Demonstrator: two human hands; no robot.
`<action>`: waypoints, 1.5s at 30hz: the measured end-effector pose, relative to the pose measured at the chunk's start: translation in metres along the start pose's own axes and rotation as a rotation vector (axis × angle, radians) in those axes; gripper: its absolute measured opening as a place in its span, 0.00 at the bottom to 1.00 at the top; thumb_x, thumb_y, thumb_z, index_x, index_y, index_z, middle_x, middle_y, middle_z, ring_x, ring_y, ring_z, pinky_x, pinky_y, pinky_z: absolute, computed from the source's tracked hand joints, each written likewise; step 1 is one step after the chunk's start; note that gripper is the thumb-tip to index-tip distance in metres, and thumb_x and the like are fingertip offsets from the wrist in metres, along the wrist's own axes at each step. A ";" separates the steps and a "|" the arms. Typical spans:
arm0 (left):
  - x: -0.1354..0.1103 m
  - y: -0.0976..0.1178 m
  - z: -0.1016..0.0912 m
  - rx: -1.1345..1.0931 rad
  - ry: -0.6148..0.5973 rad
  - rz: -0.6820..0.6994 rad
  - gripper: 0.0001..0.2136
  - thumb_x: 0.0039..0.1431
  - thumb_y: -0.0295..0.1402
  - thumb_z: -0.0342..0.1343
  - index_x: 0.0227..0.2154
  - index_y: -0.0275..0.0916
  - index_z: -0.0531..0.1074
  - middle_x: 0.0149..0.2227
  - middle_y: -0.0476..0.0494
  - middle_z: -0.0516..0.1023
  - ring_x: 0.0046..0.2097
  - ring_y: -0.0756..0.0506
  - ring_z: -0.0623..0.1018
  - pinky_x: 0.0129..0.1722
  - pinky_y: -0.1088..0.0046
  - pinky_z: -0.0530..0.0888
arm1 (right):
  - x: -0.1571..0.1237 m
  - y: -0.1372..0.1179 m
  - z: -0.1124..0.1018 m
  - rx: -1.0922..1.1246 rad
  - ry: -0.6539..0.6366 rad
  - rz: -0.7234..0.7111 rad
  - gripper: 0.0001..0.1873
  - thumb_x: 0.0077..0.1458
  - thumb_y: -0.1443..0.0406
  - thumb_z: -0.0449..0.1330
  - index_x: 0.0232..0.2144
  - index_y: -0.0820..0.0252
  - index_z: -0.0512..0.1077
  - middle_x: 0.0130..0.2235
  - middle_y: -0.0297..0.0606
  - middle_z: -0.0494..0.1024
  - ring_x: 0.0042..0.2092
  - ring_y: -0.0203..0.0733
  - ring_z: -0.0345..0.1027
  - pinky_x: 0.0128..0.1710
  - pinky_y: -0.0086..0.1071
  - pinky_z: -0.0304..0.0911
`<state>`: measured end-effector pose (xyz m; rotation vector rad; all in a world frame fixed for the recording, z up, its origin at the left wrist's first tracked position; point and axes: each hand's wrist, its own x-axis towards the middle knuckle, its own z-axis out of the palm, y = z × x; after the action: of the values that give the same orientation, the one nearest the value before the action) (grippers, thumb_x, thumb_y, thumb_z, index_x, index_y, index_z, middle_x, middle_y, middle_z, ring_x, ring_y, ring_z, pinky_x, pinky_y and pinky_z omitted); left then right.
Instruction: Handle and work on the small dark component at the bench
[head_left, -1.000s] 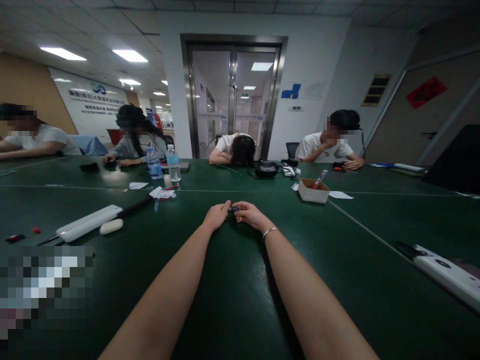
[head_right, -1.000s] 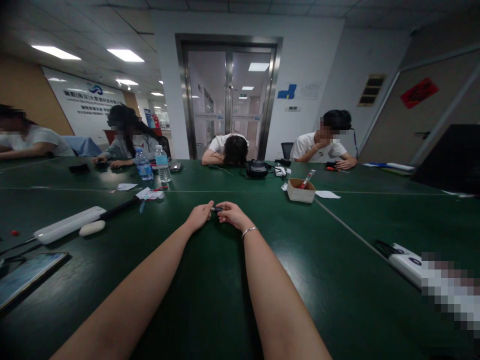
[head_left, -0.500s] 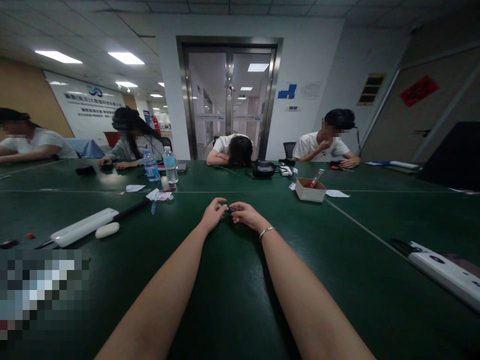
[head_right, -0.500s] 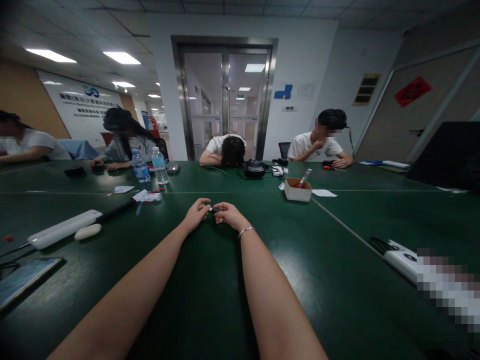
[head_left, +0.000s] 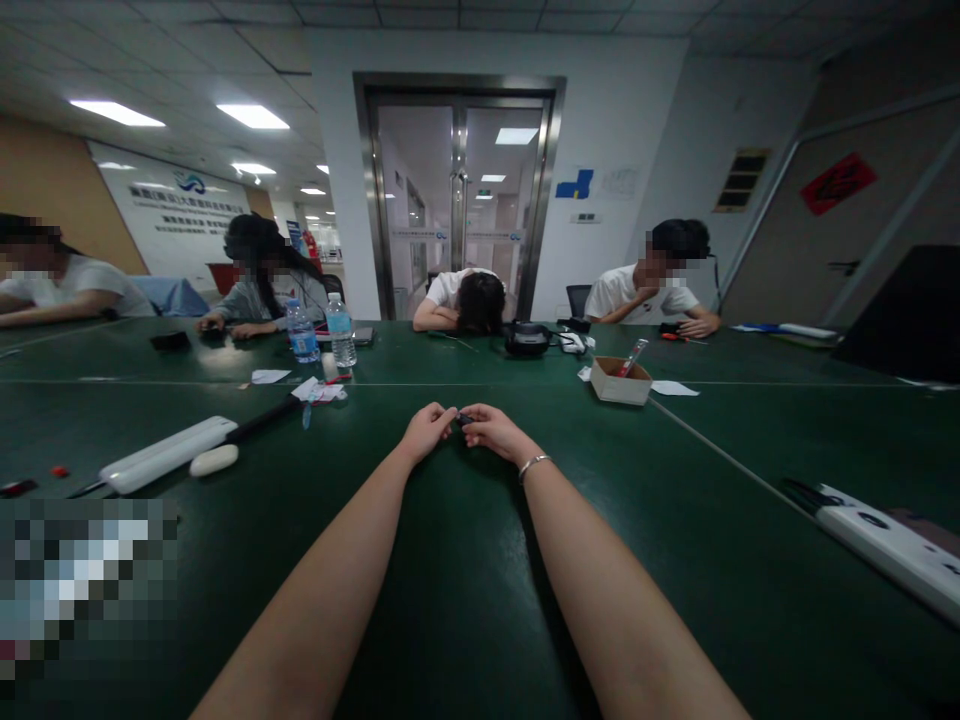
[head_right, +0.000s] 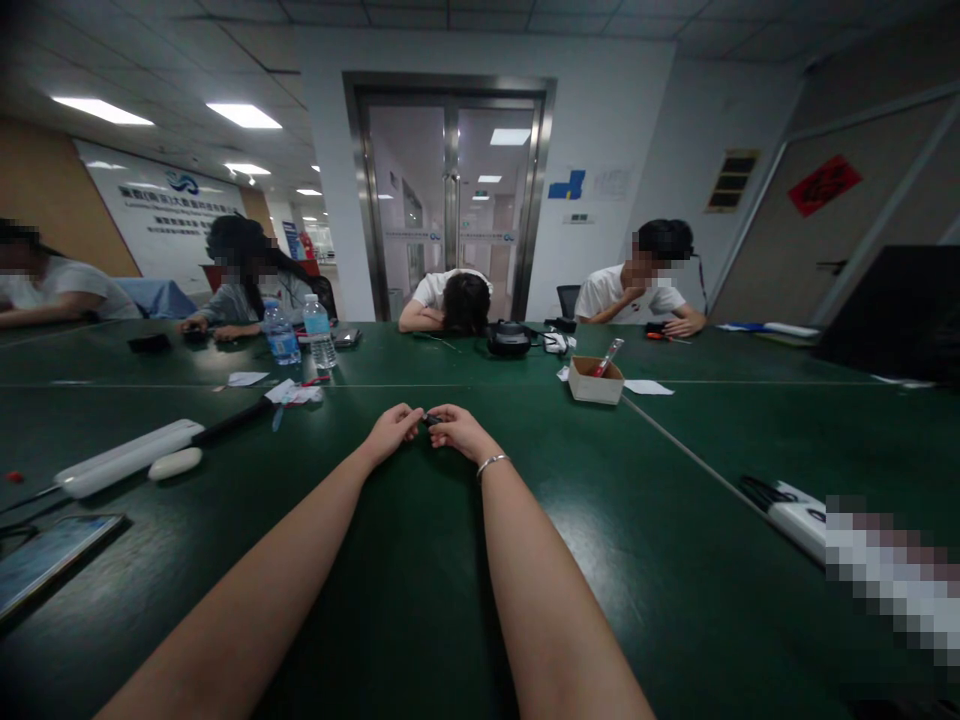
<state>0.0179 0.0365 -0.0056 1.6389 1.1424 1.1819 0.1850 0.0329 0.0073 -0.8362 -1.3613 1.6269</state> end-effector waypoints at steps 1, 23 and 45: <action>-0.001 0.002 0.000 0.010 0.008 -0.001 0.15 0.51 0.45 0.53 0.27 0.36 0.66 0.23 0.49 0.70 0.23 0.52 0.69 0.25 0.76 0.66 | 0.000 0.000 0.000 0.003 0.002 0.000 0.18 0.41 0.78 0.61 0.36 0.64 0.65 0.25 0.32 0.71 0.22 0.30 0.65 0.23 0.25 0.65; -0.002 0.012 -0.006 -0.132 -0.066 0.015 0.17 0.48 0.38 0.57 0.42 0.39 0.69 0.42 0.42 0.73 0.37 0.48 0.73 0.29 0.77 0.66 | -0.001 -0.002 0.002 -0.002 0.010 0.007 0.17 0.41 0.79 0.61 0.35 0.64 0.66 0.24 0.31 0.71 0.22 0.30 0.66 0.22 0.24 0.66; -0.001 0.007 -0.007 -0.054 -0.047 0.046 0.16 0.49 0.43 0.56 0.35 0.35 0.72 0.32 0.44 0.74 0.30 0.51 0.70 0.27 0.76 0.66 | 0.004 0.005 0.003 -0.211 0.011 -0.044 0.22 0.43 0.75 0.63 0.41 0.60 0.63 0.30 0.31 0.70 0.21 0.29 0.67 0.16 0.21 0.61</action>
<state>0.0122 0.0342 0.0025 1.6515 1.0403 1.1873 0.1799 0.0352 0.0033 -0.9301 -1.5518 1.4598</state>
